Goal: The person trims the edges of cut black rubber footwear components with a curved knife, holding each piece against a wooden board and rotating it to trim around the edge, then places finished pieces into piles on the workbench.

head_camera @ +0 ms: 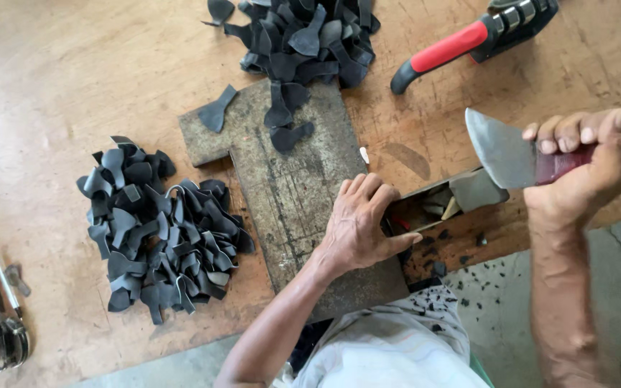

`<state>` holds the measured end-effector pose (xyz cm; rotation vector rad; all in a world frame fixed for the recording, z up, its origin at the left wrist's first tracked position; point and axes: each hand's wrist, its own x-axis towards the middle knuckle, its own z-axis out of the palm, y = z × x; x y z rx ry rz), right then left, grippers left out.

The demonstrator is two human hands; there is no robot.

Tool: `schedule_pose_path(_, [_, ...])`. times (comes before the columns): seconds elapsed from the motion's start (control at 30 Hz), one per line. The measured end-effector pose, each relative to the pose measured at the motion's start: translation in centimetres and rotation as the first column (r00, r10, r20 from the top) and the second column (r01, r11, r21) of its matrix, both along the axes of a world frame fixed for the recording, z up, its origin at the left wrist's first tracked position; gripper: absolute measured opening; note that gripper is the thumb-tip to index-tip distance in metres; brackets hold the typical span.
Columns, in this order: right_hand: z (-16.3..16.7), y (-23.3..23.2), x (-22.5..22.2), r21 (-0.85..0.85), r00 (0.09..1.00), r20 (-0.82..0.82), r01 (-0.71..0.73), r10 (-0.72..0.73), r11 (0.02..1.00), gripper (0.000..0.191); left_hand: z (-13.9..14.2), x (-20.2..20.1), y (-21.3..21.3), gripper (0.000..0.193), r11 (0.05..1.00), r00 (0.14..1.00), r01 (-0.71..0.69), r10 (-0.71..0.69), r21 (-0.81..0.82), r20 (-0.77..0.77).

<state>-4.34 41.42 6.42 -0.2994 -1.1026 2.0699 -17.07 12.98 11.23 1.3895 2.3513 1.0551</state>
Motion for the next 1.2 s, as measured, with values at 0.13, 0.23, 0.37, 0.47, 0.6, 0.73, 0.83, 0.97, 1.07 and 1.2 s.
schedule_pose_path(0.13, [4.1,-1.5,2.8,0.493,0.989,0.079,-0.150,0.128,0.857,0.037,0.1,-0.2,0.1,0.059,1.000,1.000,-0.022,0.022,0.018,-0.005])
schedule_pose_path(0.23, [6.7,-3.6,6.2,0.869,0.962,0.253,-0.273,0.103,0.414,0.023,-0.2,-0.1,0.2,0.059,0.999,1.000,-0.009,0.009,0.034,-0.006])
schedule_pose_path(0.37, [9.0,-6.2,8.5,0.905,0.913,0.406,-0.398,0.027,-0.147,0.021,-0.5,0.2,0.0,0.060,0.998,1.000,-0.016,0.016,0.058,-0.008])
schedule_pose_path(0.47, [9.8,-6.9,7.6,0.860,0.883,0.468,-0.445,0.038,-0.250,0.023,-0.6,0.1,0.0,0.060,0.999,1.000,-0.011,0.011,0.040,0.001])
schedule_pose_path(0.6, [8.5,-8.0,2.9,0.840,0.811,0.538,-0.494,0.230,-0.223,0.021,-0.5,-0.1,0.1,0.059,0.999,1.000,-0.008,0.010,0.050,-0.027])
schedule_pose_path(0.73, [6.8,-8.3,-2.0,0.902,0.841,0.428,-0.421,0.331,-0.097,0.020,-0.4,-0.1,0.1,0.061,0.998,0.999,-0.024,0.025,0.060,-0.023])
schedule_pose_path(0.83, [5.3,-7.7,-1.2,0.866,0.949,0.204,-0.290,0.243,0.407,0.005,-0.4,-0.1,0.1,0.061,0.999,1.000,0.003,-0.002,0.038,-0.018])
schedule_pose_path(0.97, [1.9,-3.9,6.7,0.218,0.987,0.128,-0.119,0.092,0.969,0.016,-0.6,0.1,-0.1,0.058,1.000,1.000,-0.005,0.006,0.014,-0.023])
schedule_pose_path(1.07, [-2.2,0.1,11.6,-0.080,0.988,-0.038,-0.155,0.152,0.985,0.023,-0.7,0.2,-0.3,0.057,0.997,0.999,-0.030,0.030,0.066,-0.012])
schedule_pose_path(1.2, [-5.5,2.1,12.3,-0.120,0.967,-0.148,-0.225,0.206,0.967,0.028,-0.6,0.0,-0.5,0.058,0.996,0.999,-0.043,0.045,0.076,-0.022])
